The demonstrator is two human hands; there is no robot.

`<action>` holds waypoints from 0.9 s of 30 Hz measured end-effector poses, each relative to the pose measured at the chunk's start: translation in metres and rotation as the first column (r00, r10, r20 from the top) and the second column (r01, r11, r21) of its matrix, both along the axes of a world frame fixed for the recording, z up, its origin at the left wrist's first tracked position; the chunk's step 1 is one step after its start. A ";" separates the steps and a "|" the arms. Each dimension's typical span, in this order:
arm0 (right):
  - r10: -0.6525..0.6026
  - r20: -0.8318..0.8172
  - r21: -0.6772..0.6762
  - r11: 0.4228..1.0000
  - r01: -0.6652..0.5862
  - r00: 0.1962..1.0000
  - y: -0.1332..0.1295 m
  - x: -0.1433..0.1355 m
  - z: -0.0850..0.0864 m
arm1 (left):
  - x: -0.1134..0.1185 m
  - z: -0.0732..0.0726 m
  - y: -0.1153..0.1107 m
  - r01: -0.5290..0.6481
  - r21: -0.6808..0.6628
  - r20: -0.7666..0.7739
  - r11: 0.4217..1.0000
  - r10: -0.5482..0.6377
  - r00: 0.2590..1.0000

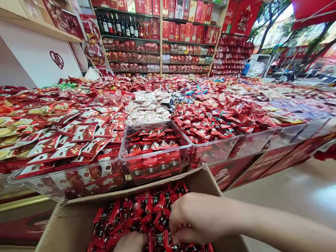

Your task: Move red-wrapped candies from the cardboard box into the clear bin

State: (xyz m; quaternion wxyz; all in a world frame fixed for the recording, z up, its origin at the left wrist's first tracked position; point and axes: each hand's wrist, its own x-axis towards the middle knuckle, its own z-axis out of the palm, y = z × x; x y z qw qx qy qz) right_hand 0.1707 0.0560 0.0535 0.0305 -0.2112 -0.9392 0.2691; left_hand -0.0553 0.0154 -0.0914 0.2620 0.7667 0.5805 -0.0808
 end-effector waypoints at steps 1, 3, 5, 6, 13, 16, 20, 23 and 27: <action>-0.030 0.018 -0.053 0.998 0.031 0.999 -0.002 0.000 -0.016 | -0.001 0.006 0.002 -0.007 0.025 0.026 1.000 0.006 1.000; -0.144 0.022 -0.143 0.979 0.146 0.989 -0.001 -0.002 -0.041 | -0.002 0.022 0.005 -0.028 0.073 0.098 0.997 0.021 0.995; -0.295 -0.013 -0.233 0.930 0.285 0.955 0.002 -0.007 -0.058 | 0.001 0.041 0.009 -0.054 0.107 0.196 0.993 0.032 0.980; -0.359 -0.036 -0.291 0.897 0.334 0.933 0.004 -0.010 -0.064 | 0.005 0.051 0.010 -0.062 0.115 0.240 0.992 0.033 0.970; -0.605 -0.171 -0.773 0.572 0.275 0.778 0.008 -0.031 -0.073 | 0.031 0.091 0.019 -0.475 -0.244 0.836 0.846 0.432 0.339; -0.659 -0.260 -0.847 0.507 0.161 0.706 0.007 -0.034 -0.072 | 0.033 0.087 0.019 -0.538 -0.296 0.856 0.789 0.469 0.217; -0.707 -0.291 -0.875 0.469 0.119 0.645 0.005 -0.036 -0.073 | 0.037 0.080 0.015 -0.590 -0.344 0.874 0.731 0.479 0.084; -0.714 -0.289 -0.868 0.477 0.139 0.638 0.006 -0.035 -0.075 | 0.039 0.079 0.012 -0.545 -0.393 0.850 0.740 0.519 0.091; -0.715 -0.332 -0.760 0.589 0.274 0.616 0.007 -0.031 -0.073 | 0.033 0.076 0.010 -0.460 -0.467 0.787 0.755 0.592 0.172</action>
